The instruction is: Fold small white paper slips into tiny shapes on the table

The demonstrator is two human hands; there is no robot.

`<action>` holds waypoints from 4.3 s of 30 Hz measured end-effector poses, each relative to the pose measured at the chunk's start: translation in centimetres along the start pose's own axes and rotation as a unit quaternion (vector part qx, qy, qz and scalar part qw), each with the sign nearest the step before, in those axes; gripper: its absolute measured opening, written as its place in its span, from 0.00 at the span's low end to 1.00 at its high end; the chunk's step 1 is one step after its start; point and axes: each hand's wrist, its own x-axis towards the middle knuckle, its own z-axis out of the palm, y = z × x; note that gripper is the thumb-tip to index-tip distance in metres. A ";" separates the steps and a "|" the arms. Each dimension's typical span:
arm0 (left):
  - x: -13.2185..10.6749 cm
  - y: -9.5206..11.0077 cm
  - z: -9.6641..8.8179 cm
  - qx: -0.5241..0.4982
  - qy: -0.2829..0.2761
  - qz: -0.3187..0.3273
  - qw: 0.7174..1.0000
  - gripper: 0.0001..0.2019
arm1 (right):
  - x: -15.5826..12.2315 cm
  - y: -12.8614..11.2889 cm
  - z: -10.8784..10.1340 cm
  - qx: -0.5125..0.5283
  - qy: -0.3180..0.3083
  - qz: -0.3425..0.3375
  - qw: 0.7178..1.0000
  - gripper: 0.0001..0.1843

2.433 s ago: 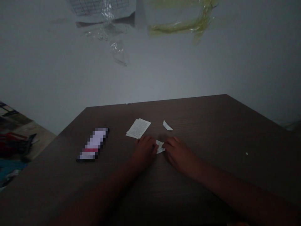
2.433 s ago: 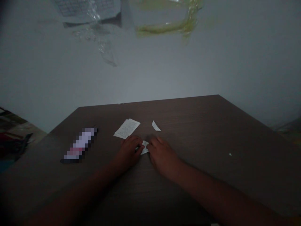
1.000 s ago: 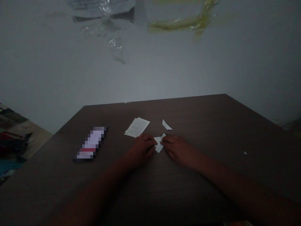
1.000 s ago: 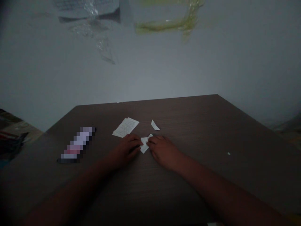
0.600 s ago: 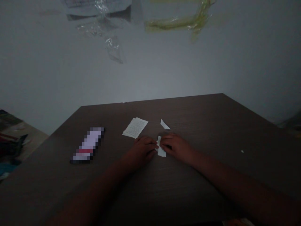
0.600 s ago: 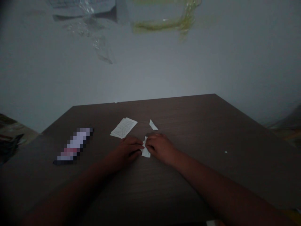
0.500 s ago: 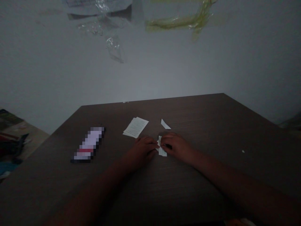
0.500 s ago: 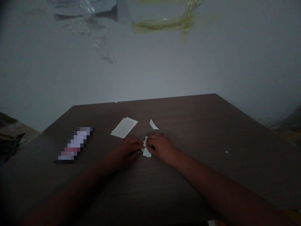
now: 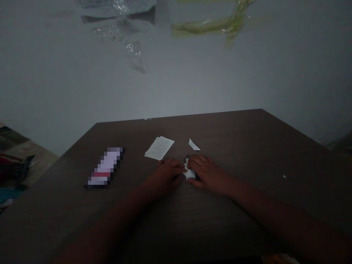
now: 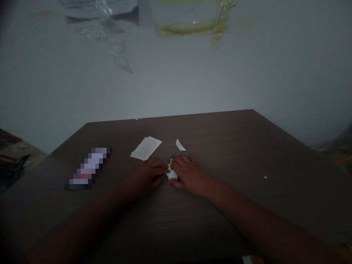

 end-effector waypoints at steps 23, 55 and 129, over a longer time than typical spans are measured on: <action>0.7 1.8 1.0 -0.003 0.038 -0.083 0.996 0.14 | 0.5 1.9 0.0 0.101 0.019 -0.019 0.995 0.11; -0.2 1.8 0.3 -0.001 0.036 -0.046 0.998 0.20 | -0.1 0.1 -1.1 0.035 -0.001 -0.032 0.999 0.21; 0.2 0.8 1.5 -0.004 0.040 -0.044 0.998 0.19 | 2.3 2.8 0.5 0.103 0.085 0.037 0.990 0.05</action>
